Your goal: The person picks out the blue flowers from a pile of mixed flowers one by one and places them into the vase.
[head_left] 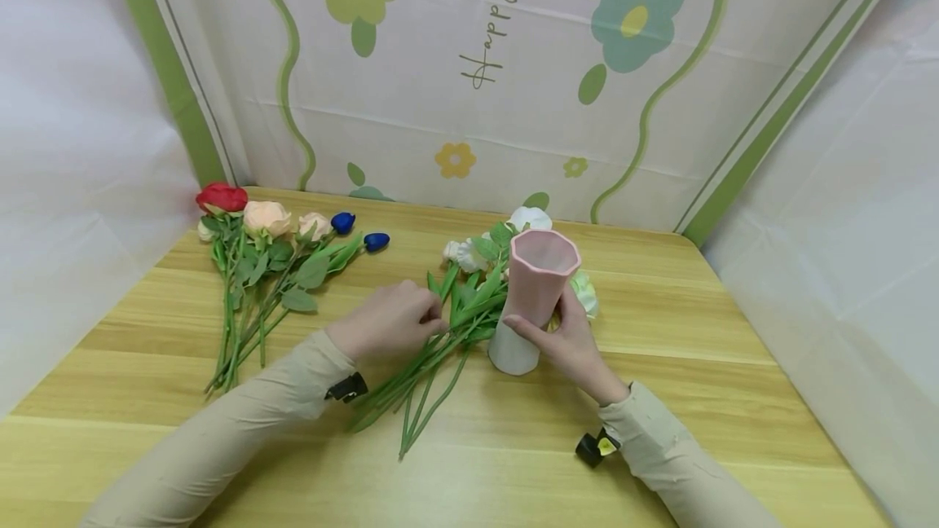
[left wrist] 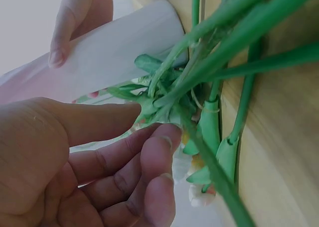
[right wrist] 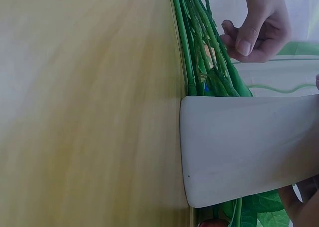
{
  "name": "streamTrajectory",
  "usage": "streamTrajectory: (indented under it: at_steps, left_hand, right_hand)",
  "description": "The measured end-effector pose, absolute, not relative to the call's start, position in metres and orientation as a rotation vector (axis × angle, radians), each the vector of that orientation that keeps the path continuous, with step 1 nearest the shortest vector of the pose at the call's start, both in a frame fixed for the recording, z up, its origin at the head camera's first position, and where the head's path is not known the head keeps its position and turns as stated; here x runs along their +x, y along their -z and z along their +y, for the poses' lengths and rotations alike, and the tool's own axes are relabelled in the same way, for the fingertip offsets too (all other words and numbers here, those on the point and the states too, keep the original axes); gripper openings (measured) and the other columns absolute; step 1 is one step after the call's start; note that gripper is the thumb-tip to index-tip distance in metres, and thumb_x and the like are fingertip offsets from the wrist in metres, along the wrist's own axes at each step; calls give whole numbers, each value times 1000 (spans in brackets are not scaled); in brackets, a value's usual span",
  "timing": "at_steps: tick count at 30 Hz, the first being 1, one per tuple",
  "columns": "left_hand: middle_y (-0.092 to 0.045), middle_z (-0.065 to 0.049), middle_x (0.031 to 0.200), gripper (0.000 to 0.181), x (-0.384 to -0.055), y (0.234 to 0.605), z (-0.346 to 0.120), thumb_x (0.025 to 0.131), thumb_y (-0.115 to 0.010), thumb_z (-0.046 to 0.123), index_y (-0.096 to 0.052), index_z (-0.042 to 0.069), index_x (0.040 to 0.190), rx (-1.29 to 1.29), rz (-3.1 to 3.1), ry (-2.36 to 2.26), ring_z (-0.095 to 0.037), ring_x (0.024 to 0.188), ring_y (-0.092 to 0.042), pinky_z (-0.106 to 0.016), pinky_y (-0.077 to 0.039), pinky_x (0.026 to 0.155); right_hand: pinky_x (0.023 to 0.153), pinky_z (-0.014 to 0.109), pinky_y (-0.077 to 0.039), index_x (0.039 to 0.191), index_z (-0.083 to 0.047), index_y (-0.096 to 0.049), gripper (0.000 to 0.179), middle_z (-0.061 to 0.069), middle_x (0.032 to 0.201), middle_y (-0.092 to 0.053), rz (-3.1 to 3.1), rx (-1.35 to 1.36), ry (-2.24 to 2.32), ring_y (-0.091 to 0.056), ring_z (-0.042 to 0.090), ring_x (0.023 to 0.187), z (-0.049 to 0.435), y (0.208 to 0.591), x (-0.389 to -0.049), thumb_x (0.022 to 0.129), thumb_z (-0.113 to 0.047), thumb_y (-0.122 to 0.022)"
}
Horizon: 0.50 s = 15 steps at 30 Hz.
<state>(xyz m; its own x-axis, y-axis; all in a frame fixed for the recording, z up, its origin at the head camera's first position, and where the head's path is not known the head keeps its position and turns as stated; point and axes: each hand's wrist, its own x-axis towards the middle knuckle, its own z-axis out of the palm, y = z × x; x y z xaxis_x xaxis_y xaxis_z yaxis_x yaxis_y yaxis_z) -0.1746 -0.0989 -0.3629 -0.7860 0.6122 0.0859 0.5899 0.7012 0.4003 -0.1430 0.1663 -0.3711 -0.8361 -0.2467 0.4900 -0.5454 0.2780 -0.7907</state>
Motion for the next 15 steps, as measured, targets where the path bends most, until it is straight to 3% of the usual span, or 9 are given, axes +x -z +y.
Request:
streamTrajectory:
  at_steps: [9, 15]
  left_hand:
    - [-42, 10, 52, 33, -177, 353, -107, 97, -65, 24, -61, 18, 65, 1015, 2889, -612, -5, 44, -38, -25, -30, 43]
    - [-43, 8, 53, 35, -176, 350, -114, 97, -65, 27, -55, 19, 63, 994, 2898, -602, -6, 45, -39, -26, -30, 44]
  right_hand:
    - [97, 42, -44, 138, 4, -40, 70, 18, 130, -53, -2267, 739, -1578, -54, 28, 116, 166, 370, -143, 79, 8, -77]
    - [96, 44, -44, 139, 4, -40, 71, 18, 130, -53, -2270, 734, -1589, -54, 28, 116, 165, 371, -144, 79, 7, -77]
